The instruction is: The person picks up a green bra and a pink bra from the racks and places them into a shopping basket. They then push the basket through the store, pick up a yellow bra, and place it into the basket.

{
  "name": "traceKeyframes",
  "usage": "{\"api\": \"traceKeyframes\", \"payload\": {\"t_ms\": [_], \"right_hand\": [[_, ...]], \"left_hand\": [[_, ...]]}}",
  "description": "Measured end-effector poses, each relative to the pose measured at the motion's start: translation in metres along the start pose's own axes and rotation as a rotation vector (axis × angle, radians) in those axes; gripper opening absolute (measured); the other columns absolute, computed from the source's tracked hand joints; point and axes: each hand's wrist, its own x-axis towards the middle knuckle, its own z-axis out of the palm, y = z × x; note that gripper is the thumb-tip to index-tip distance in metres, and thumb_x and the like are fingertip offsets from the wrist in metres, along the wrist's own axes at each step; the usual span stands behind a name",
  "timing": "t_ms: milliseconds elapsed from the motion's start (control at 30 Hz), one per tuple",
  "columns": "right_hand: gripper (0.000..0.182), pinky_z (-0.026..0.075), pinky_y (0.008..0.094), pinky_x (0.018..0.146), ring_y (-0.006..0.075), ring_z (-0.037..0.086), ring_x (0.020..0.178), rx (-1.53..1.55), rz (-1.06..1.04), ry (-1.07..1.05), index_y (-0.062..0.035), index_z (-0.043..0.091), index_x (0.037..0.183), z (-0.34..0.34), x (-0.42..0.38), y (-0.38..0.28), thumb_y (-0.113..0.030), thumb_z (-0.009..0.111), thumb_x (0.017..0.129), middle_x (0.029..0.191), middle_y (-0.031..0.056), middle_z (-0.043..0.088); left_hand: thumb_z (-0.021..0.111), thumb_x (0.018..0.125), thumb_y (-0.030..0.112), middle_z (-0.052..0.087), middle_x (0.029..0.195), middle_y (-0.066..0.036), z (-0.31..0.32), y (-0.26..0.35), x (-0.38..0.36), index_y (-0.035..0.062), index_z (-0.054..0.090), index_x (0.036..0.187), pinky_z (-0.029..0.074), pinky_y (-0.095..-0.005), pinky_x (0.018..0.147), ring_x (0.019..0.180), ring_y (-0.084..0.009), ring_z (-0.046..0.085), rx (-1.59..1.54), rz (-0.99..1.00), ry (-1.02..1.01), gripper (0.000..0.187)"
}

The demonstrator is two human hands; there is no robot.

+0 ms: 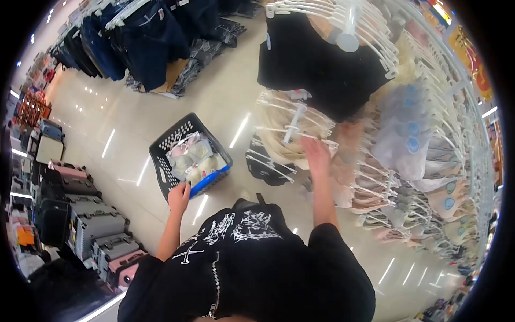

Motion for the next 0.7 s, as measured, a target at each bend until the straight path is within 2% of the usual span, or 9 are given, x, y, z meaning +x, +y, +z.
{"api": "traceKeyframes", "payload": {"t_ms": [100,233,300,400,500,533,633,667,700], "right_hand": [[0.020,0.038,0.0449,0.098,0.0372,0.050,0.109,0.002,-0.066,-0.056,0.0007,0.053,0.103,-0.019,-0.009,-0.014,-0.012,0.046,0.089,0.106,0.0246,0.057],[0.017,0.041,0.0461,0.095,0.0361,0.055,0.103,0.054,-0.066,-0.006,0.0000,0.053,0.100,-0.027,-0.036,-0.012,-0.009,0.050,0.086,0.100,0.0186,0.060],[0.017,0.044,0.0457,0.092,0.0350,0.055,0.102,0.077,0.055,-0.063,-0.0009,0.054,0.100,-0.026,-0.049,0.000,-0.009,0.049,0.087,0.101,0.0187,0.060],[0.017,0.044,0.0473,0.091,0.0353,0.054,0.104,-0.002,0.140,-0.147,-0.0007,0.054,0.100,0.005,-0.064,0.034,-0.009,0.050,0.086,0.104,0.0210,0.059],[0.016,0.042,0.0492,0.092,0.0372,0.054,0.105,0.035,0.174,-0.231,-0.0026,0.055,0.099,0.042,-0.076,0.059,-0.011,0.052,0.086,0.106,0.0252,0.057],[0.015,0.042,0.0494,0.093,0.0385,0.053,0.106,0.052,0.202,-0.266,-0.0035,0.054,0.099,0.053,-0.079,0.063,-0.012,0.052,0.086,0.108,0.0280,0.055],[0.016,0.043,0.0472,0.091,0.0388,0.051,0.107,-0.064,0.308,-0.304,-0.0025,0.051,0.097,0.088,-0.091,0.064,-0.012,0.055,0.085,0.111,0.0313,0.051],[0.025,0.044,0.0433,0.091,0.0354,0.052,0.108,-0.063,0.359,-0.332,-0.0018,0.049,0.107,0.100,-0.093,0.057,-0.009,0.056,0.084,0.116,0.0281,0.050],[0.029,0.044,0.0447,0.092,0.0359,0.052,0.108,-0.137,0.441,-0.410,-0.0009,0.048,0.109,0.111,-0.092,0.047,-0.011,0.057,0.083,0.117,0.0272,0.050]], "left_hand": [[0.053,0.081,0.026,0.054,0.062,-0.017,-0.004,0.001,0.007,0.0029,0.054,0.066,0.040,-0.0428,0.053,0.060,-0.0349,0.054,-0.001,-0.017,-0.096,0.028],[0.060,0.074,0.013,0.059,0.071,-0.013,-0.003,0.033,0.026,0.0034,0.060,0.079,0.043,-0.0398,0.060,0.069,-0.0315,0.055,-0.055,0.302,0.008,0.011],[0.061,0.075,0.016,0.057,0.098,-0.012,-0.005,0.065,0.037,0.0053,0.057,0.102,0.040,-0.0382,0.077,0.091,-0.0300,0.053,-0.049,0.406,-0.048,0.029],[0.061,0.075,0.019,0.055,0.108,-0.012,-0.003,0.116,0.052,0.0060,0.050,0.113,0.039,-0.0384,0.084,0.099,-0.0293,0.051,-0.178,0.585,-0.150,0.042],[0.063,0.074,0.019,0.056,0.107,-0.010,-0.002,0.148,0.061,0.0076,0.049,0.115,0.039,-0.0370,0.084,0.100,-0.0267,0.051,-0.183,0.759,-0.328,0.045],[0.063,0.072,0.018,0.060,0.099,-0.008,-0.005,0.155,0.062,0.0088,0.055,0.108,0.040,-0.0365,0.081,0.094,-0.0254,0.054,-0.200,0.715,-0.363,0.038],[0.063,0.070,0.016,0.062,0.087,-0.006,-0.012,0.152,0.074,0.0095,0.060,0.096,0.040,-0.0366,0.077,0.085,-0.0250,0.056,-0.296,0.730,-0.339,0.026],[0.062,0.068,0.011,0.062,0.077,-0.005,-0.018,0.155,0.077,0.0094,0.063,0.082,0.042,-0.0358,0.068,0.073,-0.0251,0.057,-0.322,0.717,-0.263,0.015],[0.062,0.067,0.010,0.061,0.074,-0.005,-0.024,0.156,0.079,0.0094,0.063,0.081,0.042,-0.0349,0.064,0.069,-0.0249,0.056,-0.342,0.726,-0.192,0.014]]}}
